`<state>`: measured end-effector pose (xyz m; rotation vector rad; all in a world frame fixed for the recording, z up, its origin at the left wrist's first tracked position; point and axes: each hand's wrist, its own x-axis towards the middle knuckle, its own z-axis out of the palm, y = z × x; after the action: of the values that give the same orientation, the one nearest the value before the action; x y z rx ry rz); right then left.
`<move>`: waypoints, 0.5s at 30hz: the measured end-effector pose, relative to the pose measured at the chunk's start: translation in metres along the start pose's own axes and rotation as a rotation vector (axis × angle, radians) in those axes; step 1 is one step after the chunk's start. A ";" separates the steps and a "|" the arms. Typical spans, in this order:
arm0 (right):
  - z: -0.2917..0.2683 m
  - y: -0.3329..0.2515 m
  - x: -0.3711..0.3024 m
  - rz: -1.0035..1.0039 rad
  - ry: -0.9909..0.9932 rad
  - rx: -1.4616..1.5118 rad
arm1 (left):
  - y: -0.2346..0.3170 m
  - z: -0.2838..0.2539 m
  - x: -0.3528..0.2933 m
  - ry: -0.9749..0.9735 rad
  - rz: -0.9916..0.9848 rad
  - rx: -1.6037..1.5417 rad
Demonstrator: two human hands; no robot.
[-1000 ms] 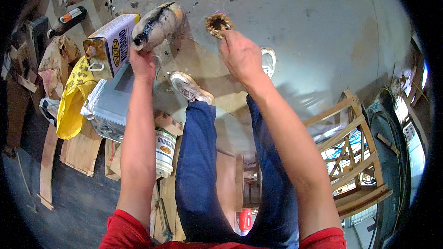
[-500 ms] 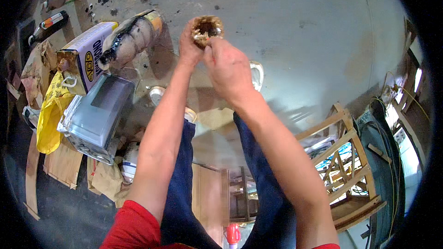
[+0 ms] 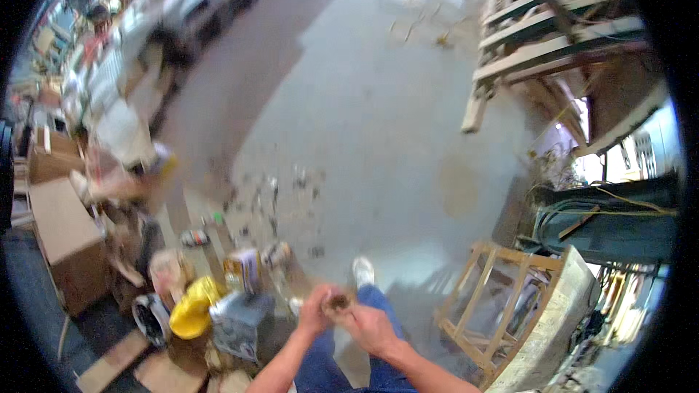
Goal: The person applies glue to curved wooden pieces using a brush, then joins them together and taps the joints with a hammer to secure the assembly. The person also retrieves a metal container and adds liquid to the glue container before continuing the assembly.
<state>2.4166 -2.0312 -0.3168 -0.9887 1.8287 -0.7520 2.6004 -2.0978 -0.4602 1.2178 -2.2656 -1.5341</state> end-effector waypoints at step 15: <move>-0.077 -0.127 -0.302 -0.002 0.716 -0.058 | 0.293 -0.054 -0.095 -0.340 0.593 0.235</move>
<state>2.4714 -1.8261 -0.0550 -0.8084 2.4645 -1.1614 2.5345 -2.0270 -0.1629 0.2564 -2.7320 -1.3366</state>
